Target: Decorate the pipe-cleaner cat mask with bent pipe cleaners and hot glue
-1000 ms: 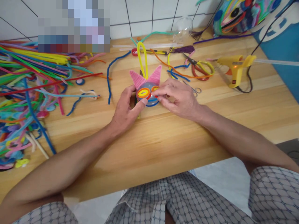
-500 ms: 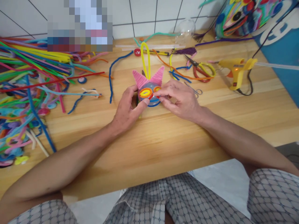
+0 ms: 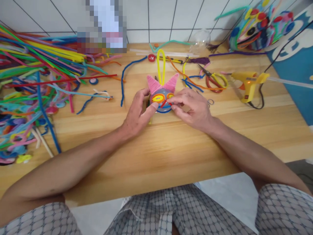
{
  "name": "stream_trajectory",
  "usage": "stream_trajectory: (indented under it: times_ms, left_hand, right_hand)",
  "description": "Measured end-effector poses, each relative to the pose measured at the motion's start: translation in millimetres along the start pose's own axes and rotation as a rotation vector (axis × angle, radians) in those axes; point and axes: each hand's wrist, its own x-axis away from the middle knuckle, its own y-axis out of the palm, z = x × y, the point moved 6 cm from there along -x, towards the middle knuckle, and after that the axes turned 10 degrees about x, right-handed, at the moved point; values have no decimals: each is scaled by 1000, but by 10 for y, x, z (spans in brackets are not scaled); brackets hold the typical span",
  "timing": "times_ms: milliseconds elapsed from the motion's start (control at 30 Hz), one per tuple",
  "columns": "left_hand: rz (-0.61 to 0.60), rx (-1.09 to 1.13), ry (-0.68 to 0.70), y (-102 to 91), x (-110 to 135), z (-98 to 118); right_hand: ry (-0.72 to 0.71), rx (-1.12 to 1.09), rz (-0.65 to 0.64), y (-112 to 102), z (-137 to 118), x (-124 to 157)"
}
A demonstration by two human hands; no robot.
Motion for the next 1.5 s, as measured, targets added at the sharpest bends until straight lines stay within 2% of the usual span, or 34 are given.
stream_trajectory:
  times_ms: [233,400,633,1000,1067,1133,1267,1400,1500]
  left_hand:
    - [121,-116,145,-76,-6,122]
    - [85,-172,127,-30,-36,156]
    - [63,-182,119,33,-44,163]
    - [71,-240,235,56,-30,253]
    - [40,-241,289,73,1,338]
    - [-60,-229,318,136,40,406]
    - [-288,-123,214,292,120,404]
    - [-319,27,100,343,145,333]
    - [-299,126,114,347,138,344]
  right_hand:
    - [0,6,59,-78,-59,-13]
    - [42,75,30,-67,-27,16]
    - [13,120,27,-48,-59,20]
    - [-95,169,112,-121,-101,22]
    - [-109,210,114,-171,-135,46]
    - [-164,241,84,-191,-214,70]
    - [-306,214,-8,-142,-398,123]
    - [-243,130,-49,-99,-378,143]
    - [-182,150,-57,-88,-315,151]
